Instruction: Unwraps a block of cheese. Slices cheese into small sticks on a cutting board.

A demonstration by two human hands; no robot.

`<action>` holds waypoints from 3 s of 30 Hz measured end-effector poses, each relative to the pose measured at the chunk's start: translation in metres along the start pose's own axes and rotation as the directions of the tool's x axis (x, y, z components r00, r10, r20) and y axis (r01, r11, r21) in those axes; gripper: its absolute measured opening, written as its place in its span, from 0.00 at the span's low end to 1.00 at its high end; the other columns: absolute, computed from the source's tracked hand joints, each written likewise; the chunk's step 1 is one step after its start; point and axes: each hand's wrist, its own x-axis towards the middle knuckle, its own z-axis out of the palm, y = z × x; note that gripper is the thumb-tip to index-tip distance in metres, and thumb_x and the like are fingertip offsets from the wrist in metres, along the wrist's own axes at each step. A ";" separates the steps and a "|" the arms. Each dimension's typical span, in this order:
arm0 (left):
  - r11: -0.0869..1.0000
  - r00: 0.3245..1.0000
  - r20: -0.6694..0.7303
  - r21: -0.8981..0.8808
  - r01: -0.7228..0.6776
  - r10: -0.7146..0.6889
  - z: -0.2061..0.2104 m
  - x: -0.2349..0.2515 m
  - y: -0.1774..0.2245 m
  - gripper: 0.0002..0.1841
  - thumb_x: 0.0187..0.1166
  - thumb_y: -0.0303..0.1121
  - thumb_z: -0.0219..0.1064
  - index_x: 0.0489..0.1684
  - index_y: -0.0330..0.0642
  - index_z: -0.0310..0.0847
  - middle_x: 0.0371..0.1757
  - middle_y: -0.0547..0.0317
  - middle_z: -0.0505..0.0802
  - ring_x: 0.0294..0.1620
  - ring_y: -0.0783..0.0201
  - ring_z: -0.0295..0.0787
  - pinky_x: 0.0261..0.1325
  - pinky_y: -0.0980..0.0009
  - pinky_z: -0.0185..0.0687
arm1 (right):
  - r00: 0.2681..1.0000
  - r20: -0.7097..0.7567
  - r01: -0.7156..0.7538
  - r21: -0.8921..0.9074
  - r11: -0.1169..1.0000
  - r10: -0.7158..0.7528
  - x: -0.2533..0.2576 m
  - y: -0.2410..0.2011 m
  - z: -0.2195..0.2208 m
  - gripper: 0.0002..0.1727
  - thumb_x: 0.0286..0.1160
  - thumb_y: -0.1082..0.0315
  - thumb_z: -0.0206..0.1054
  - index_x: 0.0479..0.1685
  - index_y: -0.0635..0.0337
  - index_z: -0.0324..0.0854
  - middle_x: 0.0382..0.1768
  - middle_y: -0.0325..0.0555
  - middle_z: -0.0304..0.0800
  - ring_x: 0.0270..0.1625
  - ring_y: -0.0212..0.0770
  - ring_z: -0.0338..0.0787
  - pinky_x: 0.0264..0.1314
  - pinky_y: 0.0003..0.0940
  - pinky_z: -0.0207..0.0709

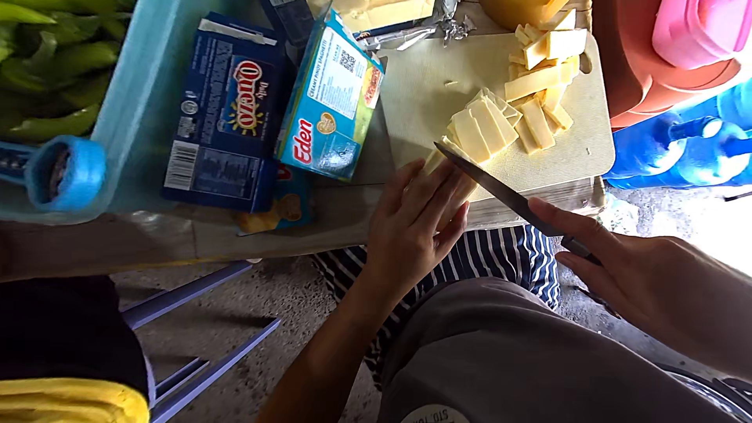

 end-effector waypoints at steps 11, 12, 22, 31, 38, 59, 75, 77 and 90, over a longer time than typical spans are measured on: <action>1.000 1.000 0.006 0.007 0.008 -0.008 0.000 -0.001 0.000 0.18 0.77 0.37 0.73 0.58 0.35 0.92 0.64 0.47 0.94 0.70 0.49 0.85 0.79 0.64 0.70 | 0.993 0.103 -0.063 -0.008 0.998 0.064 0.008 -0.002 0.016 0.30 0.89 0.58 0.46 0.91 0.42 0.61 0.13 0.41 0.70 0.12 0.47 0.75 0.11 0.40 0.66; 1.000 1.000 0.010 0.001 0.008 -0.008 -0.001 -0.001 0.000 0.18 0.77 0.37 0.73 0.59 0.35 0.91 0.64 0.47 0.93 0.71 0.49 0.85 0.79 0.64 0.70 | 0.992 0.107 -0.070 -0.020 0.997 0.072 0.010 -0.002 0.018 0.30 0.88 0.59 0.46 0.91 0.43 0.61 0.13 0.42 0.70 0.12 0.49 0.76 0.11 0.42 0.66; 1.000 1.000 0.019 -0.016 -0.010 0.011 -0.004 -0.005 -0.003 0.18 0.78 0.37 0.71 0.59 0.34 0.91 0.64 0.46 0.93 0.72 0.49 0.84 0.81 0.63 0.67 | 0.999 0.027 -0.027 0.185 0.982 0.023 0.007 0.011 0.001 0.31 0.89 0.53 0.49 0.92 0.41 0.59 0.14 0.30 0.69 0.13 0.25 0.67 0.15 0.22 0.62; 1.000 1.000 0.016 -0.007 -0.005 0.005 -0.003 -0.003 -0.002 0.18 0.77 0.36 0.72 0.60 0.35 0.91 0.65 0.48 0.93 0.71 0.50 0.84 0.79 0.64 0.69 | 1.000 0.006 0.000 -0.019 1.000 0.000 -0.002 -0.004 0.001 0.29 0.90 0.55 0.45 0.90 0.45 0.65 0.14 0.39 0.69 0.11 0.42 0.72 0.10 0.35 0.62; 1.000 1.000 0.014 0.001 0.003 -0.003 -0.004 -0.003 -0.001 0.18 0.77 0.37 0.72 0.59 0.36 0.91 0.64 0.47 0.94 0.70 0.48 0.85 0.78 0.63 0.70 | 0.998 0.060 0.005 0.010 1.000 -0.006 0.003 0.004 0.009 0.30 0.90 0.55 0.45 0.91 0.42 0.61 0.13 0.36 0.66 0.11 0.39 0.71 0.11 0.35 0.62; 1.000 1.000 -0.017 -0.003 0.000 0.000 -0.003 -0.007 -0.002 0.18 0.76 0.36 0.73 0.59 0.35 0.91 0.63 0.47 0.94 0.72 0.48 0.85 0.80 0.65 0.72 | 1.000 0.013 0.018 0.047 0.999 -0.018 0.001 0.000 0.003 0.31 0.88 0.53 0.47 0.92 0.39 0.60 0.14 0.30 0.68 0.13 0.30 0.69 0.13 0.29 0.62; 0.999 1.000 0.012 -0.043 -0.001 0.002 -0.006 -0.008 -0.004 0.18 0.77 0.37 0.72 0.59 0.34 0.91 0.64 0.45 0.93 0.74 0.46 0.83 0.80 0.62 0.72 | 0.996 0.082 -0.026 0.008 1.000 0.025 0.010 -0.003 0.026 0.32 0.85 0.62 0.48 0.91 0.43 0.62 0.12 0.37 0.68 0.11 0.41 0.72 0.11 0.37 0.64; 0.999 1.000 0.020 -0.041 -0.009 0.010 -0.006 -0.009 -0.005 0.19 0.77 0.38 0.70 0.59 0.34 0.91 0.66 0.46 0.92 0.74 0.44 0.82 0.81 0.59 0.69 | 0.988 0.144 -0.069 0.145 0.987 0.048 0.011 0.003 0.023 0.31 0.87 0.59 0.49 0.92 0.39 0.60 0.15 0.35 0.70 0.13 0.34 0.71 0.15 0.31 0.65; 1.000 0.999 -0.032 0.007 -0.014 0.014 -0.003 -0.011 -0.005 0.17 0.77 0.37 0.73 0.58 0.37 0.92 0.63 0.50 0.94 0.69 0.50 0.85 0.76 0.67 0.70 | 1.000 -0.013 0.021 0.047 0.999 -0.021 -0.002 -0.005 0.004 0.30 0.88 0.56 0.47 0.90 0.41 0.63 0.16 0.31 0.69 0.13 0.31 0.69 0.12 0.28 0.60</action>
